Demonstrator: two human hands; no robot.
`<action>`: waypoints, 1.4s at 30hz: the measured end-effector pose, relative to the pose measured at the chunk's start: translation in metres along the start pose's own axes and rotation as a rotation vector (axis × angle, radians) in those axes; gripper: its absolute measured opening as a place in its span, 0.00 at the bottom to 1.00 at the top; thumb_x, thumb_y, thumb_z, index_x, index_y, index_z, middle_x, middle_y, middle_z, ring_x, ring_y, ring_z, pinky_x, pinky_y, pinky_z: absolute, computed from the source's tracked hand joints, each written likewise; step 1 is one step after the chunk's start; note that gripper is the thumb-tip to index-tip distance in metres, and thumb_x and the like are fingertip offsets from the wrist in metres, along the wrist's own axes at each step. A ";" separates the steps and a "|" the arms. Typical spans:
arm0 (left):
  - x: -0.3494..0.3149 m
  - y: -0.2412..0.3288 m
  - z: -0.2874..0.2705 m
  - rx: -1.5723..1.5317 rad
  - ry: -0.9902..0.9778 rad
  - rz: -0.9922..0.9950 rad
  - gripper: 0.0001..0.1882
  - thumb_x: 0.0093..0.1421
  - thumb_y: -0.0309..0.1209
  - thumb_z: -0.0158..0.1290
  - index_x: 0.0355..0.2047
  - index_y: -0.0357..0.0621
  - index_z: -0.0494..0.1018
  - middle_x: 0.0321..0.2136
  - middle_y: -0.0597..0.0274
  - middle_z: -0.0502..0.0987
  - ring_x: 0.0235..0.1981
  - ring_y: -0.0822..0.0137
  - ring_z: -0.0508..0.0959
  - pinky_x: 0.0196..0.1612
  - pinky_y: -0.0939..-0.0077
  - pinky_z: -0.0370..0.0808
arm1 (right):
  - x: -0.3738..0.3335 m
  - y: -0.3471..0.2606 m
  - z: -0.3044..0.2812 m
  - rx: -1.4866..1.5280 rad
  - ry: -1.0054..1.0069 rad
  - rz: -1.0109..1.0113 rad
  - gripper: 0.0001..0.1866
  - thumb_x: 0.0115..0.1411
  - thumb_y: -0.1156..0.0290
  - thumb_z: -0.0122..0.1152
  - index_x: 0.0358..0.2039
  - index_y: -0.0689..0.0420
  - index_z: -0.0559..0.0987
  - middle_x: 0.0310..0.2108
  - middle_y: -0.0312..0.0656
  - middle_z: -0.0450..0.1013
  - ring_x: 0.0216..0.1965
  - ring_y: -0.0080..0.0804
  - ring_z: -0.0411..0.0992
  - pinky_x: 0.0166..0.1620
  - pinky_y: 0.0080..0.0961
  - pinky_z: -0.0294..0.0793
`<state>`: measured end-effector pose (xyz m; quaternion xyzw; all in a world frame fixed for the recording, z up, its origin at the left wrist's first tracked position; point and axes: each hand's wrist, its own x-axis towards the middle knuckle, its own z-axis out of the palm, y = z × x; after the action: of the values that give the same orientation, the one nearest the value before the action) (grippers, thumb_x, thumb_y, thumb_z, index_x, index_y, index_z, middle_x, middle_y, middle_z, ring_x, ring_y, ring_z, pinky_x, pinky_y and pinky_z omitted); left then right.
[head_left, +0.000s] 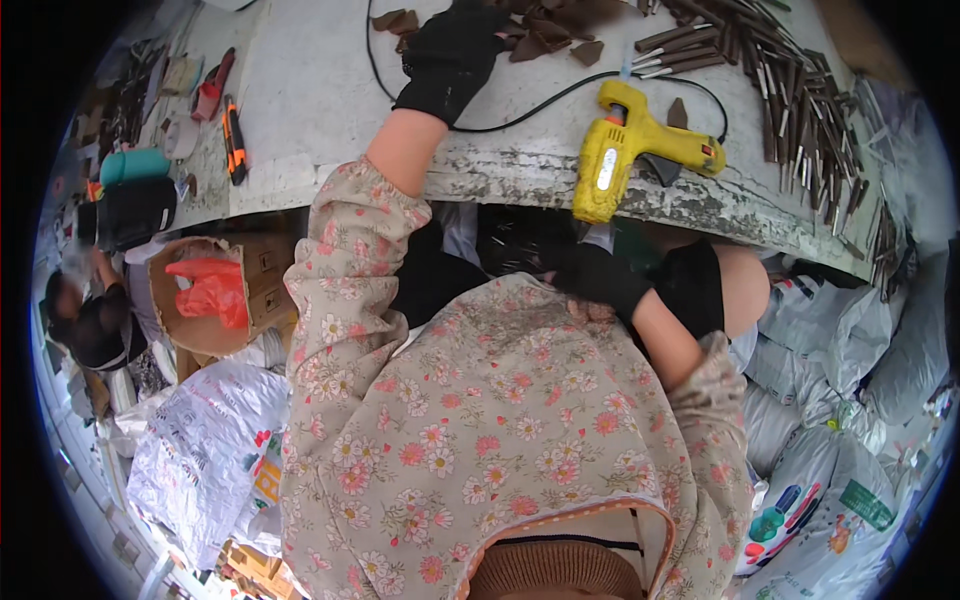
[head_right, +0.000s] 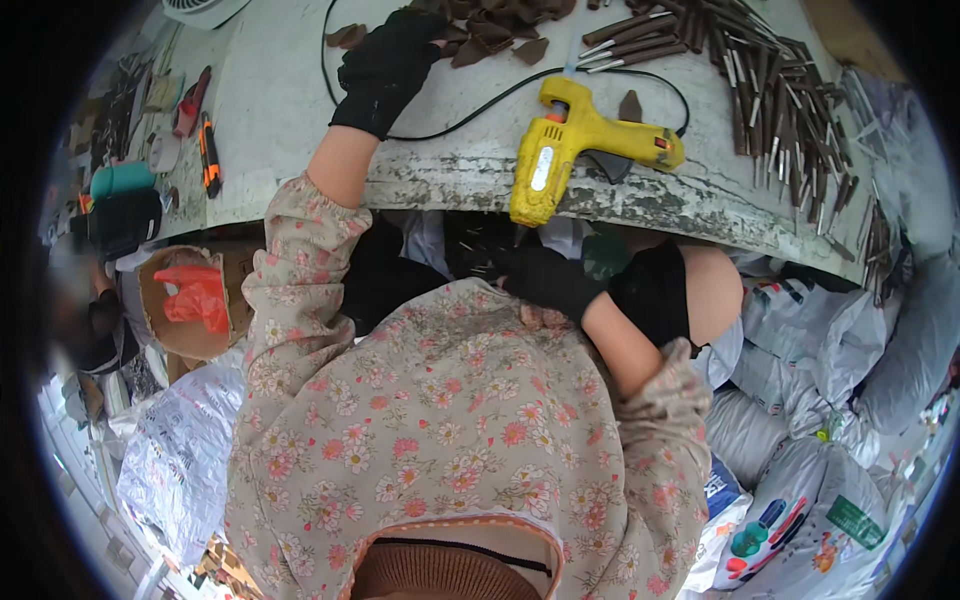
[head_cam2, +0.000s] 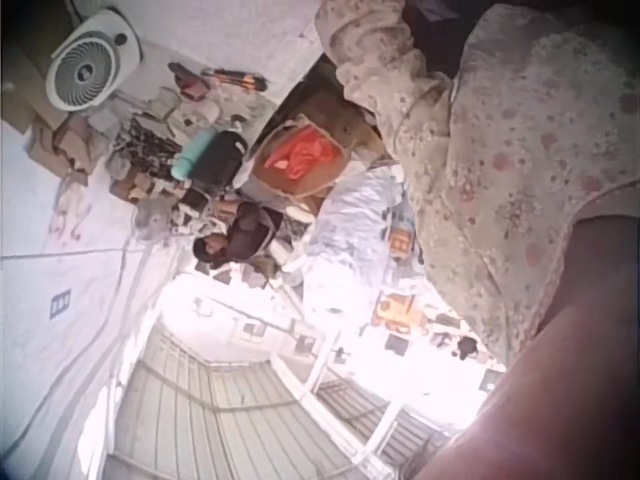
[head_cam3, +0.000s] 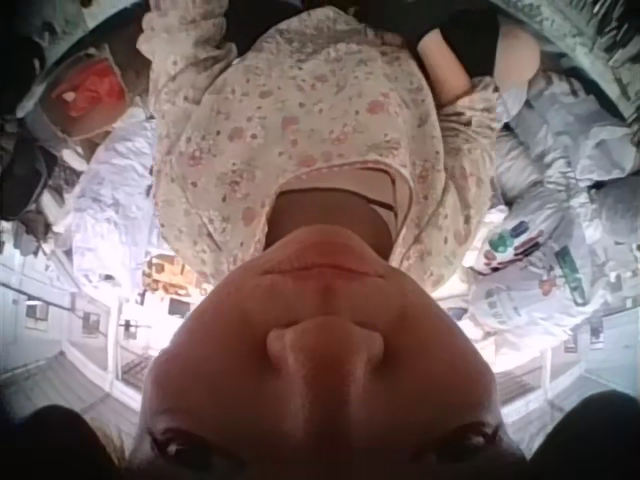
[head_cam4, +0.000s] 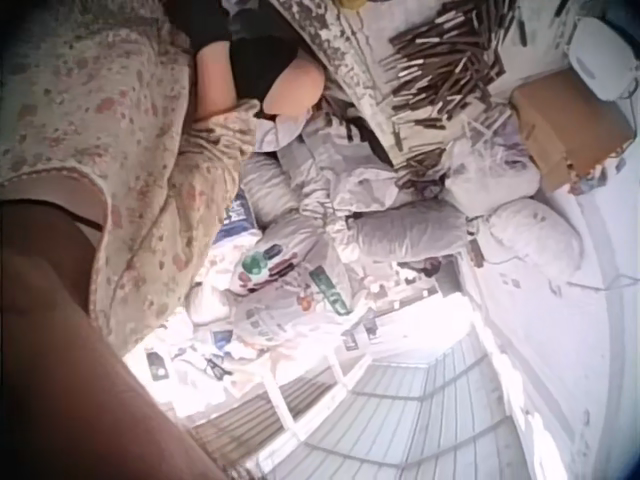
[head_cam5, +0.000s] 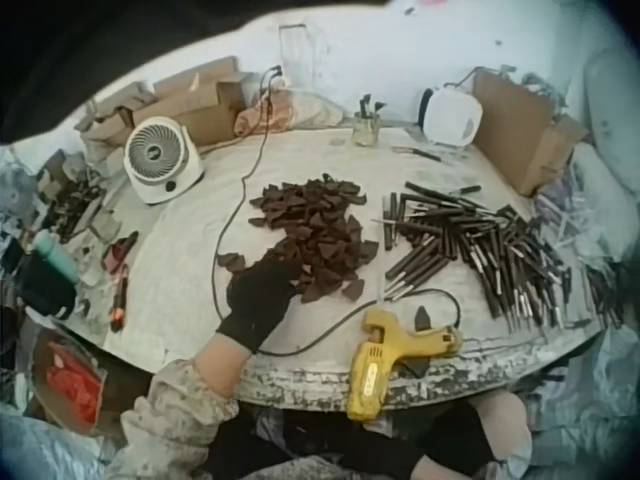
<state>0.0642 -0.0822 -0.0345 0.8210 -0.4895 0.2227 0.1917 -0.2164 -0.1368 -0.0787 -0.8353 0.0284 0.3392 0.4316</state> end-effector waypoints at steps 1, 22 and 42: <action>0.006 0.006 0.000 -0.482 -0.092 -0.190 0.19 0.52 0.30 0.48 0.46 0.42 0.67 0.39 0.58 0.75 0.40 0.62 0.75 0.41 0.70 0.73 | -0.024 -0.011 -0.012 0.209 0.022 0.038 0.22 0.55 0.60 0.56 0.51 0.51 0.70 0.42 0.47 0.71 0.43 0.37 0.69 0.43 0.30 0.68; -0.083 0.054 -0.071 -0.834 -0.068 -0.459 0.10 0.56 0.27 0.51 0.38 0.39 0.73 0.34 0.61 0.75 0.32 0.69 0.74 0.35 0.78 0.70 | -0.040 0.051 -0.218 -0.431 1.012 -0.023 0.26 0.42 0.83 0.57 0.46 0.58 0.73 0.43 0.47 0.71 0.45 0.38 0.69 0.45 0.28 0.71; -0.167 0.161 -0.085 -1.669 -0.413 -1.144 0.10 0.59 0.28 0.48 0.39 0.34 0.67 0.30 0.58 0.75 0.29 0.71 0.76 0.28 0.77 0.75 | -0.051 0.032 -0.116 -0.535 1.262 0.001 0.26 0.45 0.70 0.62 0.48 0.56 0.71 0.43 0.47 0.70 0.46 0.40 0.69 0.46 0.32 0.69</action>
<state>-0.1647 0.0106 -0.0407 0.5590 -0.0478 -0.4576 0.6898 -0.2037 -0.2552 -0.0247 -0.9510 0.1901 -0.2168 0.1113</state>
